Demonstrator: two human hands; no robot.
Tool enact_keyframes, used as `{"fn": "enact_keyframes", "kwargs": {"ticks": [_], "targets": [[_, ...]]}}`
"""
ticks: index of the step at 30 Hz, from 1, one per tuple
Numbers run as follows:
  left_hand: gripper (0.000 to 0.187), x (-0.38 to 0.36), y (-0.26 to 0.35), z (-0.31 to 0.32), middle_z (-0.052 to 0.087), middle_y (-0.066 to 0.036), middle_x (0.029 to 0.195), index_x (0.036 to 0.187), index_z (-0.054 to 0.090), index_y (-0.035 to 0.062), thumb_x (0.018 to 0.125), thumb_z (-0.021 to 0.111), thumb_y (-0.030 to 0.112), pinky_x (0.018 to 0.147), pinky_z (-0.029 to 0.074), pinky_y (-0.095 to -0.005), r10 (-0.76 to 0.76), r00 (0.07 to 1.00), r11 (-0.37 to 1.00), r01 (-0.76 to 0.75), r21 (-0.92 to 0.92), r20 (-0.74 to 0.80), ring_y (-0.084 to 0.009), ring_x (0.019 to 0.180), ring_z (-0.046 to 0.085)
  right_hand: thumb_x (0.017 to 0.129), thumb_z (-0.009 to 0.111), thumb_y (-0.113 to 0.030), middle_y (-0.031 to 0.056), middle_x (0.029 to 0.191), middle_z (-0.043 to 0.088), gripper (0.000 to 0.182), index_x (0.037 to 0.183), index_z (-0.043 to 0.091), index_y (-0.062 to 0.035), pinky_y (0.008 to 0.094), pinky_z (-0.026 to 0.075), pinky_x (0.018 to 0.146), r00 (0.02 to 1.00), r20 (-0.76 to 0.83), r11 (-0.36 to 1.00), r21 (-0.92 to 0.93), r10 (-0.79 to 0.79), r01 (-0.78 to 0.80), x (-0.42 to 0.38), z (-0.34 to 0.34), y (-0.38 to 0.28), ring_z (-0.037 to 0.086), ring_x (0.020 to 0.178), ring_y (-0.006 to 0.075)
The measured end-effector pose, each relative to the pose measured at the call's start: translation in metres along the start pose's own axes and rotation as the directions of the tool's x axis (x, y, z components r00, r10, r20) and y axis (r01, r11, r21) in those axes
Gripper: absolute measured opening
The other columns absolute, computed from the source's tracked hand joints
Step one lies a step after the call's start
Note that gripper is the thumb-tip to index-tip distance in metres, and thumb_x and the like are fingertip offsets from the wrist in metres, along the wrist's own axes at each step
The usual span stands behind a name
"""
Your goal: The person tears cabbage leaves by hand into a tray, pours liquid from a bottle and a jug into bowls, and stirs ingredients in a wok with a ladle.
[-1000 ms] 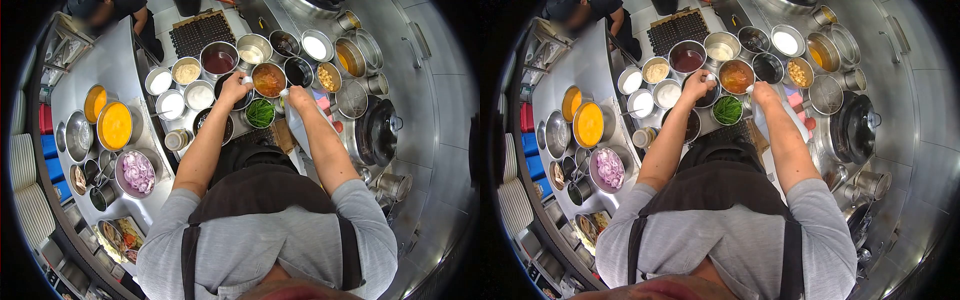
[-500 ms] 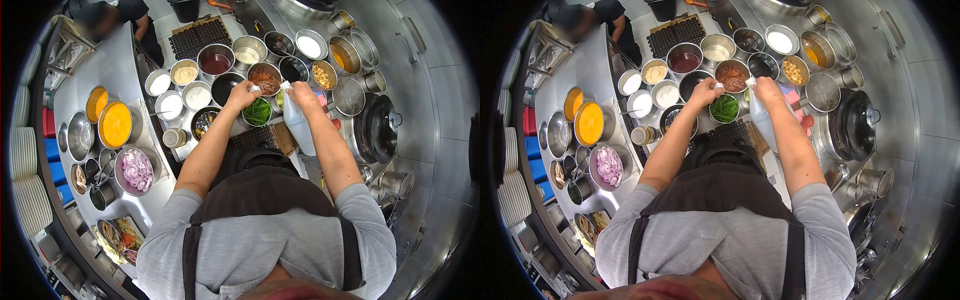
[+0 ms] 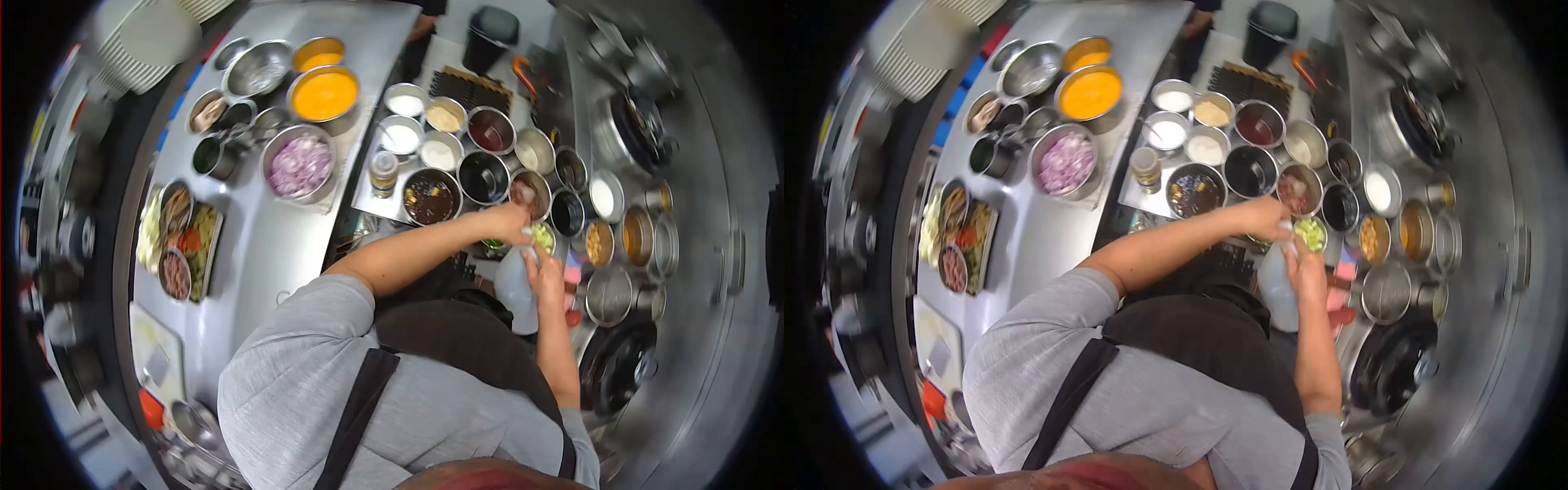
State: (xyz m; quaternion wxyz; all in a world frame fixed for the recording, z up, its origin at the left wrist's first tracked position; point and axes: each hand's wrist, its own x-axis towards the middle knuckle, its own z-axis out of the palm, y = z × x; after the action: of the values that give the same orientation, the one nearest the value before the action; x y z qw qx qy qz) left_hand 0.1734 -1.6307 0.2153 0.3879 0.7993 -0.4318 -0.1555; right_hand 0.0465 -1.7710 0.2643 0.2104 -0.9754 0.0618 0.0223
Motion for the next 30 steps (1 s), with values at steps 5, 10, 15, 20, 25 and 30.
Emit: {"fn": "enact_keyframes", "kwargs": {"ticks": [5, 10, 15, 20, 25, 30], "targets": [[0.040, -0.070, 0.049, -0.015, 0.066, -0.021, 0.102, 0.109, 0.062, 0.0032, 0.072, 0.071, 0.017, 0.086, 0.049, -0.0437, -0.009, 0.988, 1.000, 0.009, 0.001, 0.151, -0.0374, 0.100, 0.062, 0.084, 0.068, -0.023, 0.0280, 0.077, 0.063, 0.033, 0.109, 0.067, -0.0008, 0.0452, 0.049, 0.066, 0.958, -0.041, 0.945, 0.157, -0.284, 0.287, -0.039, 0.007, -0.002, 0.063, 0.070, 0.0432], [0.040, -0.144, 0.112, 0.025, 0.060, -0.015, 0.116, 0.108, 0.058, 0.0064, 0.069, 0.068, 0.005, 0.093, 0.044, -0.0468, 0.242, 0.969, 0.968, -0.238, 0.080, -0.056, -0.0318, 0.117, 0.052, 0.082, 0.068, -0.016, 0.0254, 0.073, 0.063, 0.028, 0.104, 0.067, 0.0013, 0.0386, 0.049, 0.061, 0.930, -0.018, 0.848, 0.405, -0.368, 0.343, -0.089, 0.013, 0.013, 0.066, 0.064, 0.0363], [0.036, -0.201, 0.164, 0.085, 0.062, -0.012, 0.112, 0.109, 0.056, 0.0057, 0.076, 0.069, 0.012, 0.096, 0.042, -0.0480, 0.125, 0.878, 0.988, -0.065, 0.143, -0.462, -0.0324, 0.112, 0.057, 0.084, 0.068, -0.013, 0.0219, 0.069, 0.061, 0.018, 0.093, 0.065, 0.0027, 0.0338, 0.045, 0.055, 0.868, -0.138, 0.685, 0.561, -0.477, 0.465, -0.143, 0.040, 0.009, 0.064, 0.058, 0.0269], [0.037, -0.254, 0.218, 0.085, 0.064, -0.018, 0.106, 0.108, 0.056, 0.0024, 0.078, 0.067, 0.020, 0.077, 0.053, -0.0462, -0.688, 0.699, 0.658, 0.715, 0.238, -0.197, -0.0372, 0.094, 0.064, 0.081, 0.068, -0.010, 0.0280, 0.079, 0.061, 0.020, 0.097, 0.067, 0.0005, 0.0401, 0.051, 0.067, 0.748, -0.103, 0.589, 0.550, -0.656, 0.592, -0.188, 0.081, 0.005, 0.067, 0.080, 0.0389], [0.032, -0.336, 0.208, 0.123, 0.060, -0.017, 0.101, 0.103, 0.057, 0.0030, 0.072, 0.062, 0.006, 0.081, 0.049, -0.0472, -0.184, 0.916, 0.921, 0.288, 0.264, -0.358, -0.0377, 0.098, 0.059, 0.079, 0.071, -0.016, 0.0291, 0.073, 0.059, 0.026, 0.096, 0.066, 0.0028, 0.0394, 0.047, 0.058, 0.741, 0.061, 0.611, 0.612, -0.669, 0.502, -0.238, 0.084, -0.027, 0.065, 0.069, 0.0395], [0.030, -0.396, 0.243, 0.118, 0.063, -0.019, 0.097, 0.104, 0.057, 0.0027, 0.077, 0.064, 0.014, 0.079, 0.050, -0.0472, -0.413, 0.804, 0.869, 0.489, 0.081, -0.428, -0.0387, 0.097, 0.060, 0.080, 0.070, -0.017, 0.0274, 0.081, 0.064, 0.029, 0.104, 0.068, -0.0004, 0.0405, 0.051, 0.067, 0.697, 0.182, 0.642, 0.595, -0.693, 0.484, -0.286, 0.087, -0.074, 0.065, 0.079, 0.0416]]}}
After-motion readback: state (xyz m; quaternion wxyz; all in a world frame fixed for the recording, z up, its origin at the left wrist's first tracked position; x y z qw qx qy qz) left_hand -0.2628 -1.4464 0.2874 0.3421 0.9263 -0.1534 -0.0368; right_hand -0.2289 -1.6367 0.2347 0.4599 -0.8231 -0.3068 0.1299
